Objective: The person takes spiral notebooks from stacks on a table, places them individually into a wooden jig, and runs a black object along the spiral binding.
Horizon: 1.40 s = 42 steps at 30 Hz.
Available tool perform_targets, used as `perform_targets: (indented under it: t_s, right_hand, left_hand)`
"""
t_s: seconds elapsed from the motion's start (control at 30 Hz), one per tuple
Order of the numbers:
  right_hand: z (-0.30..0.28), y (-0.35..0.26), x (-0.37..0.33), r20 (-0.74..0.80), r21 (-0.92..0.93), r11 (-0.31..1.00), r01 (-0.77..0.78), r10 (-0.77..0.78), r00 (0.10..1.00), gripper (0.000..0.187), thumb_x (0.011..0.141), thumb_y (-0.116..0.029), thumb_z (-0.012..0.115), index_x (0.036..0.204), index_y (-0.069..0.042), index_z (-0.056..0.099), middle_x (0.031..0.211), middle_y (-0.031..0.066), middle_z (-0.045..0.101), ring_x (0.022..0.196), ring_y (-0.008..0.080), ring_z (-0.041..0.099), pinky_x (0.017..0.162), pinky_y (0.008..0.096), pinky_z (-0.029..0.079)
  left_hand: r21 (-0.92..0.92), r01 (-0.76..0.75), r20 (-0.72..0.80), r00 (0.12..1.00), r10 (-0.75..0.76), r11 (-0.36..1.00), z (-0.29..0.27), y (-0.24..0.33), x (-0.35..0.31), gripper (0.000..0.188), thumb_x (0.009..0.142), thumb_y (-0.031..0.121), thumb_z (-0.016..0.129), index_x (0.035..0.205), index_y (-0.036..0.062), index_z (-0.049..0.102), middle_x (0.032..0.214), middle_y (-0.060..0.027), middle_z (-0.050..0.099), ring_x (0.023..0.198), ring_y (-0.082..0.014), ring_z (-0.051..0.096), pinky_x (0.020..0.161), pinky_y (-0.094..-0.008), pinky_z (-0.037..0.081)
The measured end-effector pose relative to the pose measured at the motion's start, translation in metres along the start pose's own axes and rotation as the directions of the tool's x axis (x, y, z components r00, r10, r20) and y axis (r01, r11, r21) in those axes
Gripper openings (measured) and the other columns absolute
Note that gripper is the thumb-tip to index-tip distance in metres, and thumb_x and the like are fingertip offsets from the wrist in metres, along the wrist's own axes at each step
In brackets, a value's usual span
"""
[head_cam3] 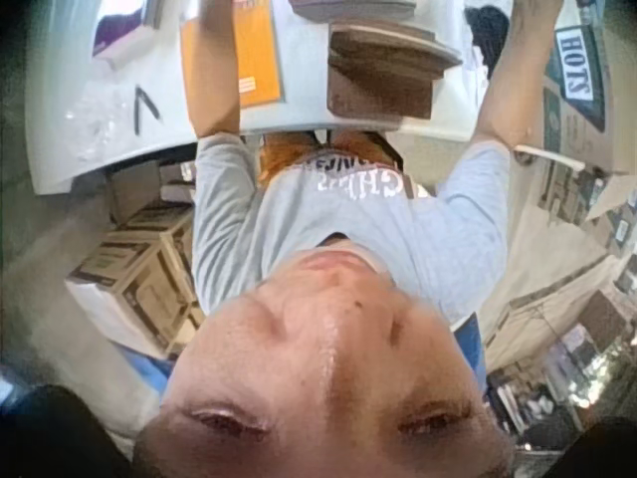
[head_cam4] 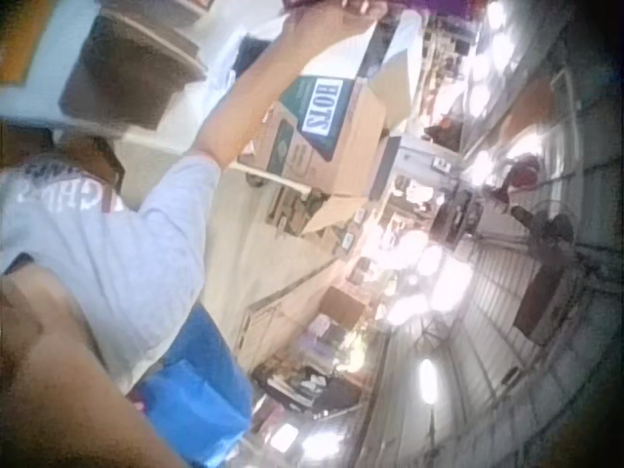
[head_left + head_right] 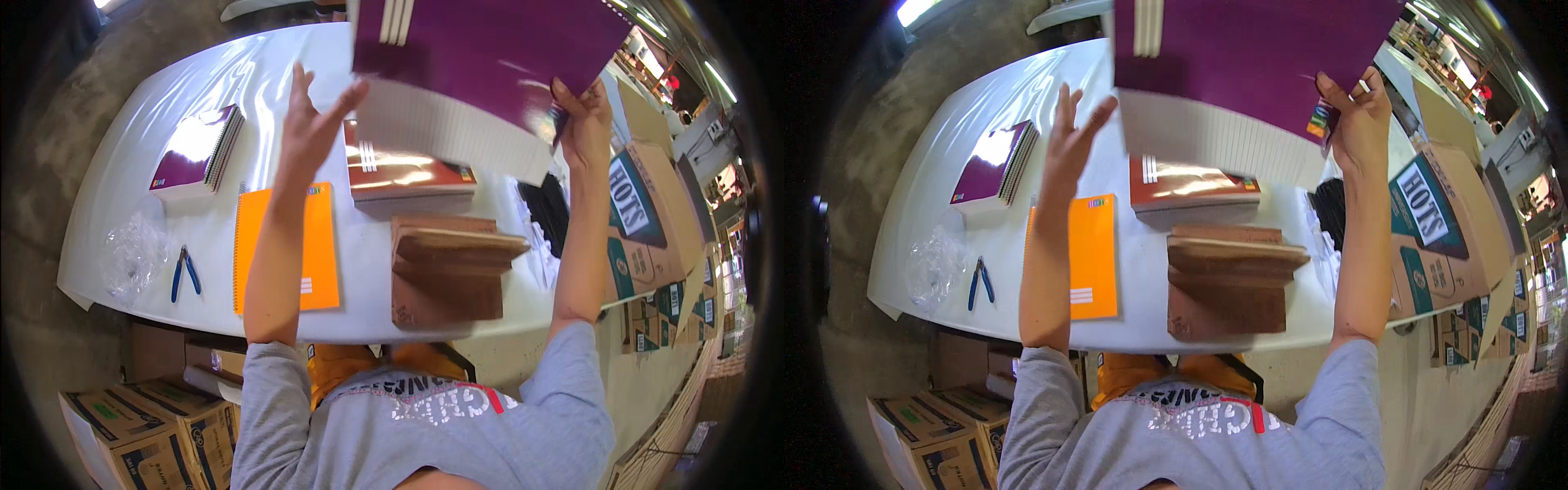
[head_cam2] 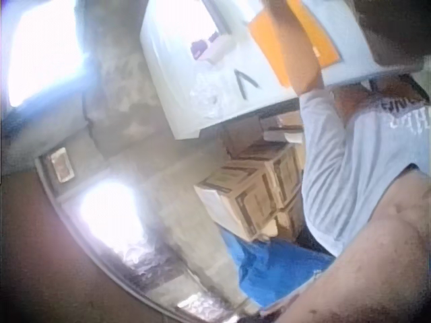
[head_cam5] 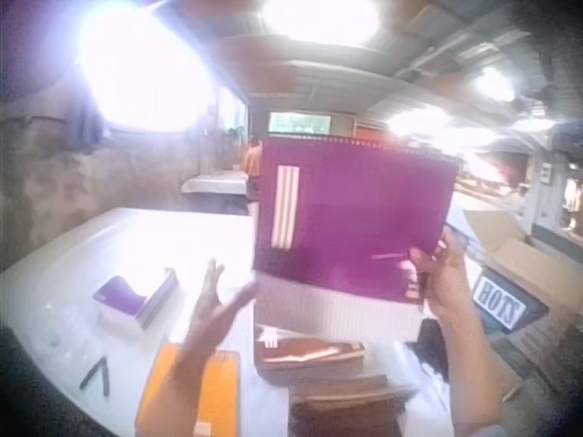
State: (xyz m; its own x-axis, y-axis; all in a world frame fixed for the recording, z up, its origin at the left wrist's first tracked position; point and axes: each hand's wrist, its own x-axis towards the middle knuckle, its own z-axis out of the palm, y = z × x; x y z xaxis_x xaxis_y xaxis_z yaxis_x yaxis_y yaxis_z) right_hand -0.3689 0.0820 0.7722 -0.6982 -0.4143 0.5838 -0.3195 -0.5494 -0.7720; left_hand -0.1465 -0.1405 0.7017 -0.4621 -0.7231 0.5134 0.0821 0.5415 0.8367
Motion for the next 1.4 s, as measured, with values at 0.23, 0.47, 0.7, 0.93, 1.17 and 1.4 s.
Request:
perform_targets:
  t_s: [0.23,0.47,0.7,0.93,1.17,1.4]
  right_hand:
    - [-0.037,-0.038,-0.135,-0.006,0.000,0.993,-0.115,0.115,0.993,0.053,0.076,0.010,0.060,0.124,-0.002,0.040,0.108,0.0115,0.058,0.097,0.0178,0.057,0.086,0.0301,0.046]
    - [-0.076,-0.006,-0.230,0.046,-0.083,0.984,-0.157,0.161,0.986,0.068,0.075,0.006,0.064,0.132,-0.004,0.028,0.115,0.0106,0.052,0.102,0.0191,0.053,0.085,0.0288,0.044]
    - [-0.087,0.036,-0.281,-0.057,-0.092,0.912,-0.399,0.396,0.917,0.060,0.080,-0.006,0.066,0.128,-0.002,0.029,0.114,0.0093,0.050,0.104,0.0180,0.050,0.087,0.0294,0.041]
    - [-0.085,0.064,-0.307,-0.050,-0.359,0.888,-0.287,0.288,0.956,0.044,0.084,-0.002,0.059,0.121,-0.001,0.036,0.109,0.0079,0.052,0.102,0.0153,0.050,0.089,0.0281,0.039]
    - [-0.072,0.052,-0.298,0.061,-0.549,0.825,-0.135,0.200,0.978,0.044,0.086,-0.002,0.057,0.123,-0.003,0.034,0.107,0.0082,0.051,0.095,0.0153,0.054,0.077,0.0256,0.047]
    - [-0.038,-0.015,-0.189,0.099,-0.328,0.932,-0.152,0.194,0.976,0.035,0.084,-0.003,0.058,0.112,-0.005,0.038,0.087,0.0051,0.052,0.061,0.0083,0.051,0.044,0.0211,0.043]
  left_hand:
    - [-0.194,0.014,0.308,0.950,0.047,0.981,-0.001,0.047,-0.085,0.038,0.087,0.016,0.059,0.119,0.0006,0.047,0.106,-0.0134,0.060,0.096,-0.0209,0.056,0.086,-0.0311,0.043]
    - [-0.301,-0.082,0.188,0.972,0.143,0.950,0.019,0.015,-0.188,0.042,0.084,0.008,0.060,0.119,-0.0006,0.039,0.102,-0.0148,0.059,0.092,-0.0229,0.058,0.081,-0.0302,0.044]
    - [-0.172,0.134,0.122,0.986,-0.114,0.976,0.042,-0.050,-0.238,0.043,0.090,0.025,0.052,0.121,-0.0014,0.039,0.096,-0.0154,0.061,0.089,-0.0222,0.058,0.079,-0.0337,0.044]
    - [-0.037,0.058,0.285,0.958,-0.045,0.998,0.034,-0.068,-0.247,0.046,0.082,0.004,0.059,0.119,0.0009,0.034,0.099,-0.0210,0.058,0.092,-0.0376,0.057,0.075,-0.0383,0.045]
    - [0.153,0.124,0.301,0.939,-0.166,0.980,0.037,-0.062,-0.252,0.046,0.081,0.001,0.058,0.118,-0.0008,0.031,0.098,-0.0245,0.057,0.090,-0.0438,0.054,0.075,-0.0435,0.043]
    - [-0.097,-0.172,0.140,0.973,0.185,0.980,0.032,-0.043,-0.188,0.055,0.084,-0.010,0.050,0.130,0.0000,0.022,0.118,-0.0110,0.043,0.108,-0.0183,0.042,0.092,-0.0294,0.037]
